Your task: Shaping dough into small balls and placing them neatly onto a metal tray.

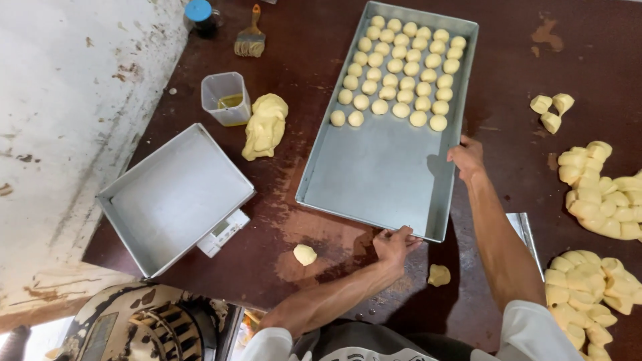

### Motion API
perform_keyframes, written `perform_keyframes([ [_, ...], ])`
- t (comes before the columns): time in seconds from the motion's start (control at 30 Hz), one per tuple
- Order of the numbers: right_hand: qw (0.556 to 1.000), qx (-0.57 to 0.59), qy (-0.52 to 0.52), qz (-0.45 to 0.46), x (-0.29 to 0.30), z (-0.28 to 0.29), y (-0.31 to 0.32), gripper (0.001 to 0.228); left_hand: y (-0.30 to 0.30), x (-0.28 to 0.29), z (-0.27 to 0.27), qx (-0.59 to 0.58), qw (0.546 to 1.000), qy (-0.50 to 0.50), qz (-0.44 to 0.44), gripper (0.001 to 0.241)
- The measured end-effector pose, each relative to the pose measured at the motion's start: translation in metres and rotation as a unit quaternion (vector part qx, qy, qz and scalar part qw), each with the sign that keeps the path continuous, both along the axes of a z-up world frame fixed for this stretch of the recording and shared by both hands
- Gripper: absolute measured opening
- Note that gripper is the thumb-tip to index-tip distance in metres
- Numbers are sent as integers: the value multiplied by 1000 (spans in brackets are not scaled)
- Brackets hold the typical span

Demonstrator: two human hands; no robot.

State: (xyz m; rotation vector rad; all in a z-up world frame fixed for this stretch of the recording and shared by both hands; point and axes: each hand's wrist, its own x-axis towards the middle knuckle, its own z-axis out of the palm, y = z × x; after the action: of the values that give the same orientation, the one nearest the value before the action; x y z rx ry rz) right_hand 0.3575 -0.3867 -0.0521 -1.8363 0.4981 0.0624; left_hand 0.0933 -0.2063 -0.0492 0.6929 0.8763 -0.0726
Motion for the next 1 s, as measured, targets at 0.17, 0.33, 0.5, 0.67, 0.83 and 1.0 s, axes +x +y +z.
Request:
perform_keyframes([
  [0.17,1000,4,-3,29,0,21,15,83,-5,14,-6,-13,1000,20,12,32],
  [0.33,999,-1,-16,50,7,27,43,83,11,29,-22,12,999,37,30,29],
  [0.5,997,17,-31,70,-7,47,59,84,14,29,-30,5,999,41,15,29],
  [0.67,993,-2,-91,71,0,18,52,84,22,22,-33,-11,1000,-3,23,33],
  [0.83,991,53,-126,12,-62,44,38,64,101,-27,45,51,919,-150,-360,83],
  [1.0,978,17,-188,-87,-206,9,-9,41,196,-78,64,491,770,-217,-344,32],
])
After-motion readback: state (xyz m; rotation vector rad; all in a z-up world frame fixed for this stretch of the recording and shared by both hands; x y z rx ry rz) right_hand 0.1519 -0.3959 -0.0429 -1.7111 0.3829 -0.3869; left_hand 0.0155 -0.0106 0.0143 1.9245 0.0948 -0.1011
